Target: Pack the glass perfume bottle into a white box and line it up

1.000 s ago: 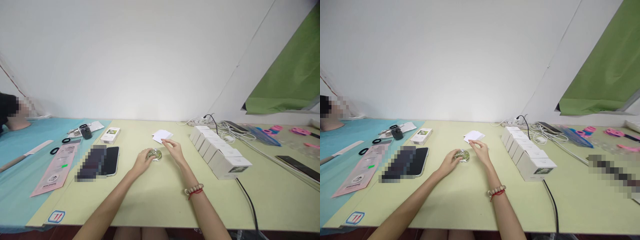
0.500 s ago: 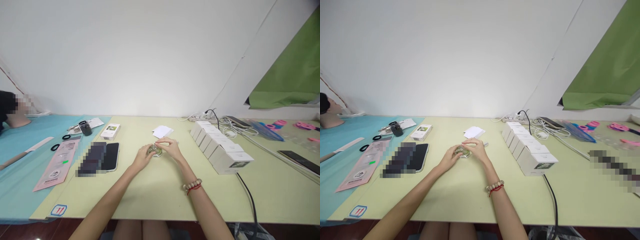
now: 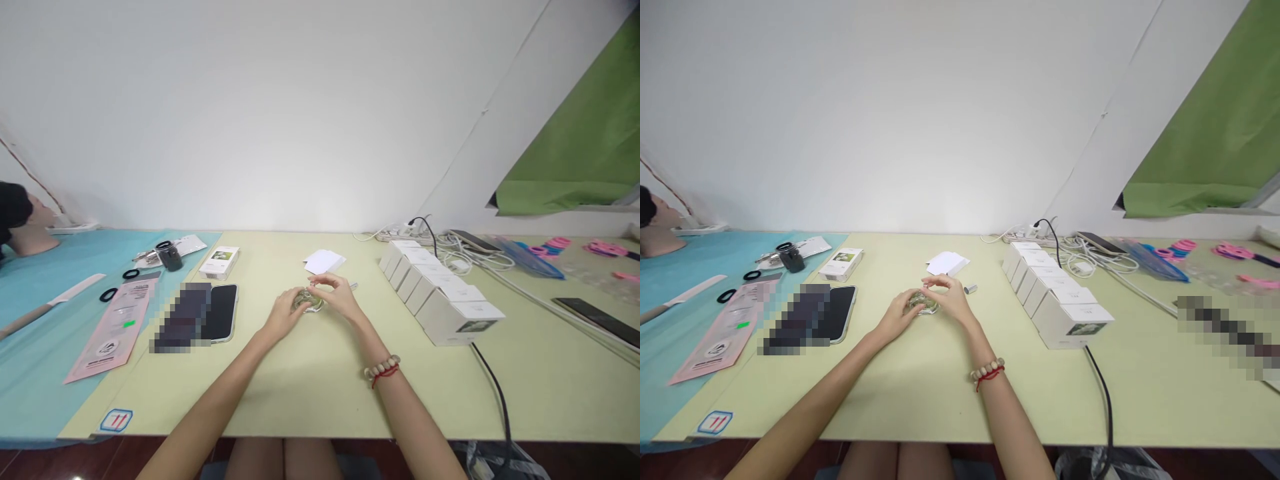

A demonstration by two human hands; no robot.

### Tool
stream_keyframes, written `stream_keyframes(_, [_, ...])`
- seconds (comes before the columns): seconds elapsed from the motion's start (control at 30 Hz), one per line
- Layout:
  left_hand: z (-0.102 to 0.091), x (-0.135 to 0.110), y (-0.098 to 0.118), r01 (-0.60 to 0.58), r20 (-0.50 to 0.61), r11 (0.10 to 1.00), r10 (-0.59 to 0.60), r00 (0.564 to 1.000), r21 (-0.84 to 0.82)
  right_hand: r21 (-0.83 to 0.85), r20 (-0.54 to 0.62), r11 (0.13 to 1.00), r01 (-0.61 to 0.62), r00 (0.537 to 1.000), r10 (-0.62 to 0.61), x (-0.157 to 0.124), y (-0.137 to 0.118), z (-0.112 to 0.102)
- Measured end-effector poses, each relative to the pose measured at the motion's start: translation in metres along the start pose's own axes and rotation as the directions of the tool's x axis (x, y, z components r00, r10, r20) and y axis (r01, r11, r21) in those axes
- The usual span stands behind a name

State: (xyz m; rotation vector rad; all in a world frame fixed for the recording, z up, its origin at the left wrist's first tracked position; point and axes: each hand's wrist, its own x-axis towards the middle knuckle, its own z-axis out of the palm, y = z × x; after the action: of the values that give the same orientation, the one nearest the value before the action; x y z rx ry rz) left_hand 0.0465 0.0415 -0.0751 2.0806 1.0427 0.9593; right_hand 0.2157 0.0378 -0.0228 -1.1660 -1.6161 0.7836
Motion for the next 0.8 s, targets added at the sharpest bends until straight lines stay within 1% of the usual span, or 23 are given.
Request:
stream_keyframes(0.13, [-0.0006,-0.0002,0.0011,0.001,0.004,1.0,-0.001,1.0,0.004,0.038,0.032,0.999,0.002,0.999,-0.003,-0.0003,-0.0013,-0.001])
stream_keyframes(0.27, [-0.0004,0.0001,0.0019,-0.005,0.005,1.0,0.005,1.0,0.012,0.115,0.018,0.991,-0.062,0.998,0.06,0.0003,-0.0004,-0.0022])
stream_keyframes(0.37, [0.0003,0.0003,0.0012,-0.001,-0.001,1.0,0.001,1.0,0.014,0.168,0.077,0.981,-0.101,0.993,0.089,0.0006,0.0011,-0.0045])
stream_keyframes(0.47, [0.0011,0.0001,-0.0003,0.01,-0.005,1.0,-0.01,1.0,0.008,0.145,0.149,0.982,-0.121,0.984,0.099,0.0003,0.0018,-0.0071])
stream_keyframes(0.53, [0.0013,-0.0001,-0.001,0.008,-0.009,1.0,-0.008,1.0,0.007,0.136,0.167,0.982,-0.128,0.98,0.105,0.0,0.0017,-0.0082])
stream_keyframes(0.63, [0.001,-0.0002,-0.0009,0.005,-0.004,1.0,-0.005,1.0,0.016,0.118,0.164,0.986,-0.116,0.982,0.096,-0.0002,0.0011,-0.0084])
stream_keyframes(0.8, [-0.0004,0.0,0.0018,0.015,0.006,1.0,-0.015,1.0,0.022,0.06,0.117,0.994,-0.096,0.989,0.089,0.0001,0.0006,-0.0069])
